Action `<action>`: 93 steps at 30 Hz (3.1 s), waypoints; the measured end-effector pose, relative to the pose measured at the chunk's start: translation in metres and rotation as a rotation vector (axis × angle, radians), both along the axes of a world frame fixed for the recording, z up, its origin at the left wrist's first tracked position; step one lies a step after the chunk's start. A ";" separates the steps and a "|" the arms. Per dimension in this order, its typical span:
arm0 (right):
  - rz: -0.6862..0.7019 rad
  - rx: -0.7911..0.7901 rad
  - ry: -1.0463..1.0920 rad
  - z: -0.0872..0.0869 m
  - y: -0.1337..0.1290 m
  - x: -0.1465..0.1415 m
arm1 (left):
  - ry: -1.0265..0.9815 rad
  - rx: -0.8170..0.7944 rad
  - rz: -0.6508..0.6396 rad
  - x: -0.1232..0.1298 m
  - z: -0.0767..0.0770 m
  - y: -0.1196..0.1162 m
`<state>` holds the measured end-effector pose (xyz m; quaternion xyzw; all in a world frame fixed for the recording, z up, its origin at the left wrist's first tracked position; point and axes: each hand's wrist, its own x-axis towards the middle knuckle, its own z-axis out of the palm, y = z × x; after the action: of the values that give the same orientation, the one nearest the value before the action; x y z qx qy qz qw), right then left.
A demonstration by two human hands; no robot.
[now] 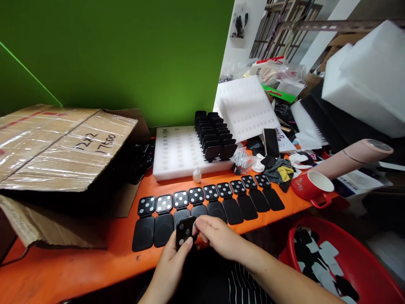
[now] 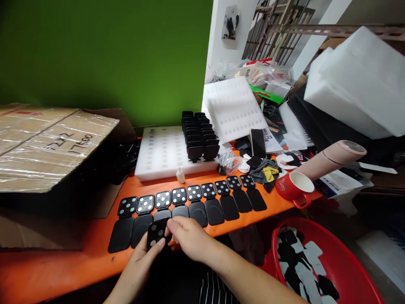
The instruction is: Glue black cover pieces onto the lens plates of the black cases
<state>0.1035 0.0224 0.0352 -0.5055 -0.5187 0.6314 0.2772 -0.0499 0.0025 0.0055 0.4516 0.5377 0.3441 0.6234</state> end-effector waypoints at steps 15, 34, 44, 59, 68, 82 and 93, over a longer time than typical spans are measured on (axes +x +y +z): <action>-0.022 -0.502 0.271 0.001 -0.017 0.004 | 0.480 0.873 -0.305 -0.024 0.005 -0.030; -0.011 -0.749 0.412 0.007 -0.023 -0.004 | 0.236 0.559 0.010 -0.015 0.008 -0.032; -0.140 -1.021 0.646 0.000 -0.034 0.007 | 0.203 0.918 -0.210 -0.018 0.003 -0.039; -0.468 -0.454 0.312 -0.032 -0.083 0.058 | -0.407 -0.282 0.195 0.028 -0.001 0.006; -0.233 -0.519 0.316 0.000 -0.063 0.026 | 0.041 0.256 -0.062 0.026 -0.002 -0.023; -0.484 -1.044 0.750 0.002 -0.058 0.025 | 0.037 0.515 -0.188 0.019 -0.005 -0.036; -0.780 -0.590 0.244 -0.053 -0.087 0.070 | -0.303 -0.313 0.153 0.038 -0.018 -0.015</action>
<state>0.1736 -0.0641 -0.0177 -0.6412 -0.0544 0.6549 0.3962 -0.0118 -0.0122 -0.0126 0.2506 0.5172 0.3667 0.7316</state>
